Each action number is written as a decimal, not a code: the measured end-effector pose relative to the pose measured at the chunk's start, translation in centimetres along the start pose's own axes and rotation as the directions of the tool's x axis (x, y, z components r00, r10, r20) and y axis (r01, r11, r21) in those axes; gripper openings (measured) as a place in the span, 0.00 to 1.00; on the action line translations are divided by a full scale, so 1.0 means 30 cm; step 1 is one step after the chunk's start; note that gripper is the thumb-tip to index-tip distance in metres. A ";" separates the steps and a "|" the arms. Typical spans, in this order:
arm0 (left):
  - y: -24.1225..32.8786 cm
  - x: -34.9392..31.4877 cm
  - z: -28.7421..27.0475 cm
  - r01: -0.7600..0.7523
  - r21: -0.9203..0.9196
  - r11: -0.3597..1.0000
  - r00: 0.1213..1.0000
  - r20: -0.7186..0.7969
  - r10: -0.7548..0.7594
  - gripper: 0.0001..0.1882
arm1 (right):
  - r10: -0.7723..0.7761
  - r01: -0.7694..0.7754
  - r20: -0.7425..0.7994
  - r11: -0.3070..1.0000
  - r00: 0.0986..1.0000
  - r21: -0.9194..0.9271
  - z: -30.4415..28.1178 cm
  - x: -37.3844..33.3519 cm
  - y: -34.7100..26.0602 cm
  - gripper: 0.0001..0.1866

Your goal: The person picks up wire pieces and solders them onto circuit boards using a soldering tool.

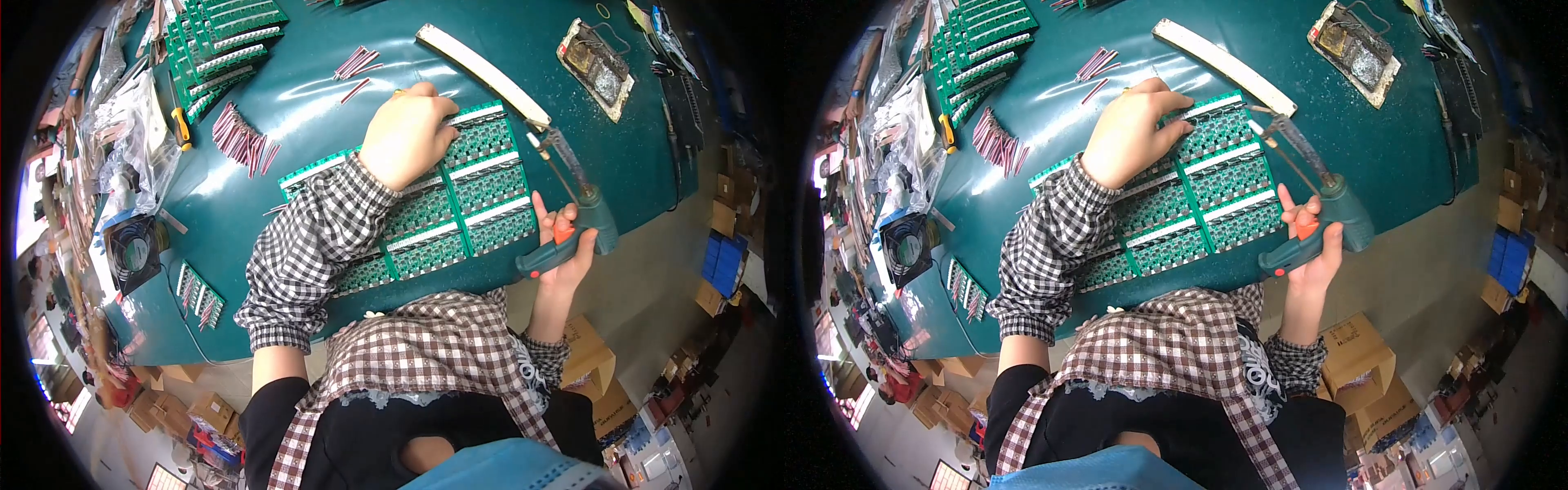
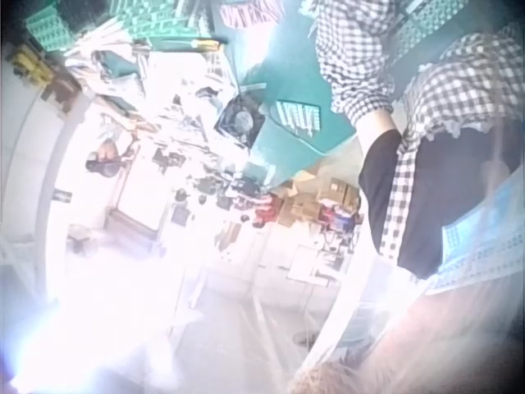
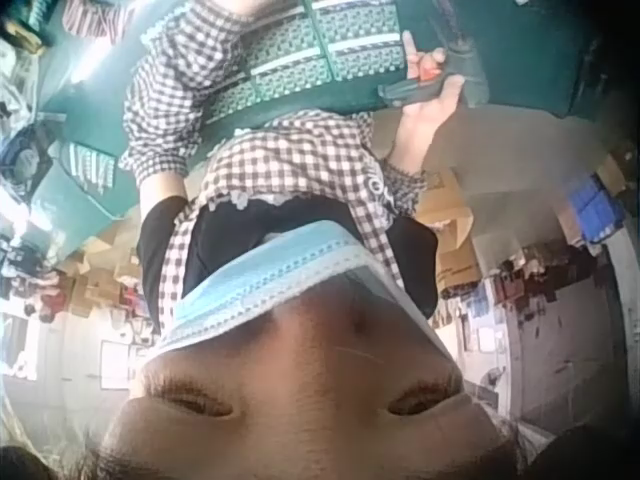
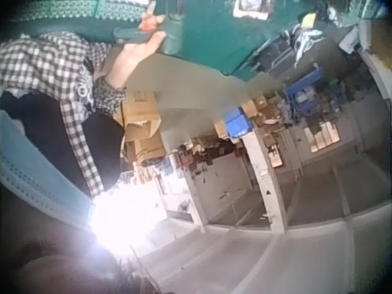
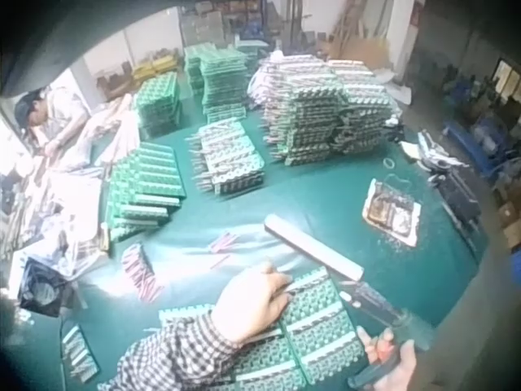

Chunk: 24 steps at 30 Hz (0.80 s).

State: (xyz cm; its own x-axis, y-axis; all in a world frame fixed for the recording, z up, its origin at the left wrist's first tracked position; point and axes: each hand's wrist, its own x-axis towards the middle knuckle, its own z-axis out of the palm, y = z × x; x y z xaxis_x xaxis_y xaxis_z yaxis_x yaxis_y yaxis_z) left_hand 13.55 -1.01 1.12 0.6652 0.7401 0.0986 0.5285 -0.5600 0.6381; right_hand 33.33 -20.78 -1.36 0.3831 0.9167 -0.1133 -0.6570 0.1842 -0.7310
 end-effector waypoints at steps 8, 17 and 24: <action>0.001 -0.006 0.037 -0.044 0.049 0.998 0.983 -0.174 0.052 0.10 | -0.038 0.033 -0.043 0.995 0.998 -0.098 0.018 0.006 0.027 0.23; -0.011 -0.017 0.070 -0.063 -0.050 0.997 0.981 -0.188 0.052 0.12 | -0.046 0.044 -0.018 0.996 0.999 -0.080 0.021 -0.005 0.031 0.22; -0.011 -0.035 0.070 -0.028 0.014 1.000 0.972 -0.232 0.031 0.10 | -0.068 0.058 -0.078 0.991 0.995 -0.124 -0.001 0.011 0.060 0.22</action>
State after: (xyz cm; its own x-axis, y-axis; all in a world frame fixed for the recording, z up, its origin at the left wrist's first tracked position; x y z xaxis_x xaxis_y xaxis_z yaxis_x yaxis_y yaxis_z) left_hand 13.79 -2.40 -0.79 0.5406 0.7887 0.2927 0.5167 -0.5858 0.6244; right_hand 32.30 -20.17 -2.72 0.4764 0.8716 -0.1156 -0.5482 0.1916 -0.8141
